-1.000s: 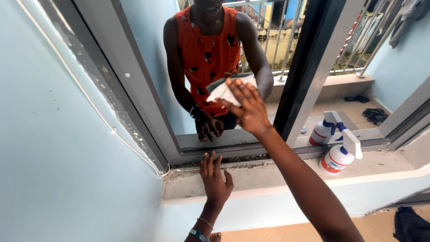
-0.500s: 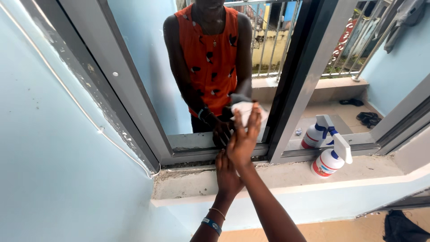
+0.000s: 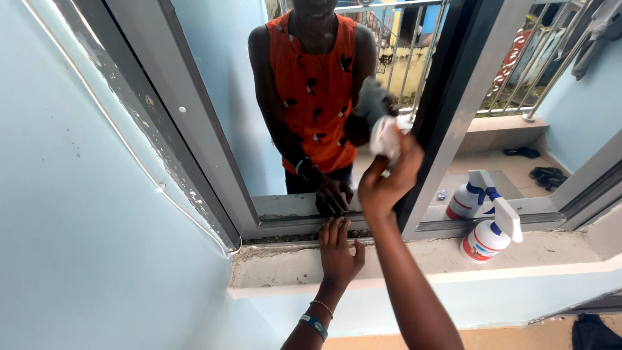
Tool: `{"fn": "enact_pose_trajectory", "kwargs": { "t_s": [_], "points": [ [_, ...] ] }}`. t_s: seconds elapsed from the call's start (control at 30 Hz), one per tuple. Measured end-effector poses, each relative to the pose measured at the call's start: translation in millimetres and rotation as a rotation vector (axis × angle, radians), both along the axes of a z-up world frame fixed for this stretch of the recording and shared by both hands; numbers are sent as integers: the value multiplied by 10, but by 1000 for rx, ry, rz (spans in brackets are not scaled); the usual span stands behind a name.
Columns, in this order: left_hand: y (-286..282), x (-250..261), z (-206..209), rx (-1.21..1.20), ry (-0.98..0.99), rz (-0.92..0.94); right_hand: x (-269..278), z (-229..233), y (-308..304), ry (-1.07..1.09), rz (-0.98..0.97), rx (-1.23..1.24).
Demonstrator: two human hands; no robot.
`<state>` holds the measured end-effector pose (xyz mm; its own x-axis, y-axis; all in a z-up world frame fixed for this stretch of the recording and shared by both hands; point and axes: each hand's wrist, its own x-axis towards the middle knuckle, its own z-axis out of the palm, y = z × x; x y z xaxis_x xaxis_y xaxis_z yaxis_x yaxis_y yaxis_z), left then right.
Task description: The person wipes a large mirror with a white cloth, cleaning the surface and the frame. The person uses both hands to wipe different sections of the mirror, including the edges and the bottom frame.
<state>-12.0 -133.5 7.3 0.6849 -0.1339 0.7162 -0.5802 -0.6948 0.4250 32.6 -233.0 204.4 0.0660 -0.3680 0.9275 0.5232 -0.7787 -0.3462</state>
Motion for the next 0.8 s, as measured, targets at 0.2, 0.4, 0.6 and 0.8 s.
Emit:
{"fn": "enact_pose_trajectory", "kwargs": {
  "t_s": [0.2, 0.4, 0.6, 0.8],
  "points": [
    [11, 3, 10, -15, 16, -10, 246, -37, 237, 102, -163, -383],
    [22, 13, -29, -1, 6, -19, -32, -941, 149, 388, 216, -611],
    [23, -8, 67, -16, 39, -29, -293, -1090, 40, 631, 666, 210],
    [25, -49, 93, -39, 40, -33, -415, -560, 11, 565, 1302, 905]
  ]
}}
